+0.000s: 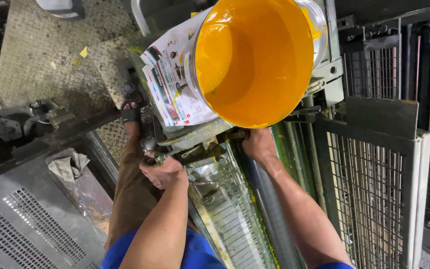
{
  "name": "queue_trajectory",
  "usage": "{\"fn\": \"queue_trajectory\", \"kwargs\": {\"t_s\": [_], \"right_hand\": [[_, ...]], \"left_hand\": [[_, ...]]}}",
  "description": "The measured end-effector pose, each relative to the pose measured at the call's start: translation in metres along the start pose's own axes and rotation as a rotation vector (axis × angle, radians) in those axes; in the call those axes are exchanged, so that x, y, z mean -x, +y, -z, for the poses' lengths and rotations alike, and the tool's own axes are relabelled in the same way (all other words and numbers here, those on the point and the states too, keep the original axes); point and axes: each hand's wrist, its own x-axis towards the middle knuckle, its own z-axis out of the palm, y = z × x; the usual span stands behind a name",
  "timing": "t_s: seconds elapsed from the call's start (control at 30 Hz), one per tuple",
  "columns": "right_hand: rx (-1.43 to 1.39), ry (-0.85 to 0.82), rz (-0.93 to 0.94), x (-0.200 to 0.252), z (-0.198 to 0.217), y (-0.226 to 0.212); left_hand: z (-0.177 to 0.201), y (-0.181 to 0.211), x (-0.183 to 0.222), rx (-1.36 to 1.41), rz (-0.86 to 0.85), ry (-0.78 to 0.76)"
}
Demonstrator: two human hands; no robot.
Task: The person cleans the rollers of a printing machine using a yellow scraper tool. They repeatedly scrape the surface of the green rollers to remove excess yellow ink, which falls into a yellow bucket positioned below.
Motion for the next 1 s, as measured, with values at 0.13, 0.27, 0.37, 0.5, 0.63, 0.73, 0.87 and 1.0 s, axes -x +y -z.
{"fn": "queue_trajectory", "kwargs": {"t_s": [0.13, 0.27, 0.37, 0.5, 0.63, 0.73, 0.87, 1.0], "right_hand": [[0.012, -0.001, 0.005, -0.002, -0.002, -0.002], [0.002, -0.029, 0.080, -0.006, -0.001, 0.005], [0.027, -0.113, 0.123, -0.011, 0.002, 0.004], [-0.015, -0.153, 0.135, -0.023, -0.002, 0.007], [0.142, -0.249, 0.195, -0.037, -0.032, 0.041], [0.295, -0.323, 0.287, -0.039, -0.038, 0.053], [0.009, -0.208, 0.176, -0.037, -0.012, 0.015], [0.035, -0.191, 0.179, -0.036, -0.026, 0.020]], "left_hand": [[0.133, 0.050, 0.090, 0.221, -0.363, 0.053], [0.134, 0.047, 0.090, 0.248, -0.314, -0.019], [0.120, 0.028, 0.077, 0.227, -0.569, 0.027], [0.132, 0.039, 0.084, 0.242, -0.436, -0.019], [0.121, 0.030, 0.073, 0.182, -0.529, -0.005], [0.103, 0.017, 0.061, 0.221, -0.520, -0.057], [0.123, 0.035, 0.080, 0.293, -0.461, -0.003], [0.112, 0.026, 0.068, 0.189, -0.408, -0.059]]}}
